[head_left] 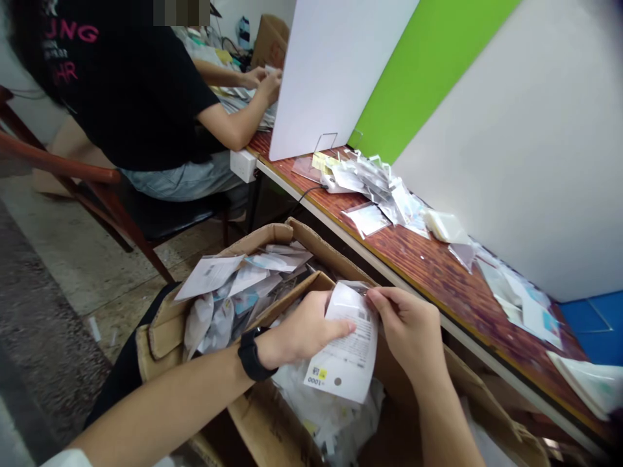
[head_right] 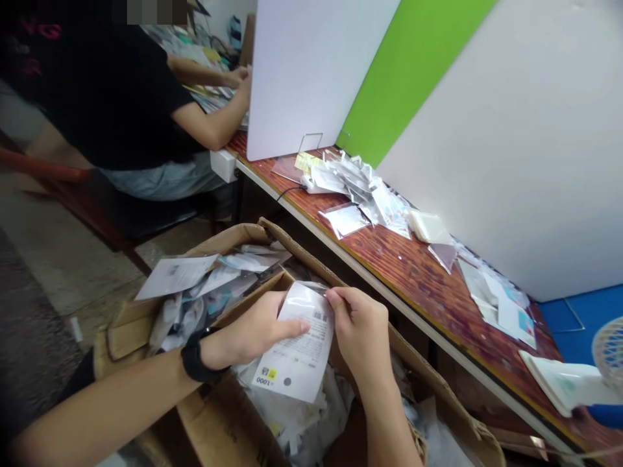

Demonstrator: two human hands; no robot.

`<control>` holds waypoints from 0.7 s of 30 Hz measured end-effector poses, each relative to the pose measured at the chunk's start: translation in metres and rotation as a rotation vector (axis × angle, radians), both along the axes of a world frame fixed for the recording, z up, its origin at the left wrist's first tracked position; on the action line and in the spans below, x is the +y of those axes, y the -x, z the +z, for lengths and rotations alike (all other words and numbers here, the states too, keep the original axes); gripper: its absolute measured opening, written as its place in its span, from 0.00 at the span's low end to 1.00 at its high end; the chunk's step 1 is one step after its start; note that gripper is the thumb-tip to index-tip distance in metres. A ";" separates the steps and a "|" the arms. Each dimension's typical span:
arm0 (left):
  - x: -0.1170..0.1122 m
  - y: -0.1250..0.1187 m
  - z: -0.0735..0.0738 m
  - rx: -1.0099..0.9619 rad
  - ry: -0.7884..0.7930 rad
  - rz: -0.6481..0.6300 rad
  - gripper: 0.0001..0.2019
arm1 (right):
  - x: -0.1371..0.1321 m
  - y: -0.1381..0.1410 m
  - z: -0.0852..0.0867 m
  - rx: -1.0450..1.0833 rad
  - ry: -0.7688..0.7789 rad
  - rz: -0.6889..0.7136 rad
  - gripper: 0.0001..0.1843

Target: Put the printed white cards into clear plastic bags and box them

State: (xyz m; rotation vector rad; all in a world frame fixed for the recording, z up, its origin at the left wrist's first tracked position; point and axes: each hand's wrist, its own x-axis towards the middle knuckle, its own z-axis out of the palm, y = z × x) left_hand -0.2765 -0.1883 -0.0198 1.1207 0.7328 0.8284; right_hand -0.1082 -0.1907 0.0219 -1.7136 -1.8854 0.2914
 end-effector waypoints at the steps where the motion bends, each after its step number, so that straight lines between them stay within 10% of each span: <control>1: 0.001 0.001 0.000 0.021 -0.010 -0.028 0.12 | 0.000 -0.001 0.001 0.016 0.025 -0.003 0.10; 12: 0.004 0.014 0.004 0.044 0.031 -0.268 0.17 | 0.002 -0.014 0.012 0.278 0.253 0.037 0.12; 21: 0.002 0.013 0.005 -0.186 0.087 -0.331 0.15 | 0.009 -0.028 0.013 1.026 0.562 -0.027 0.13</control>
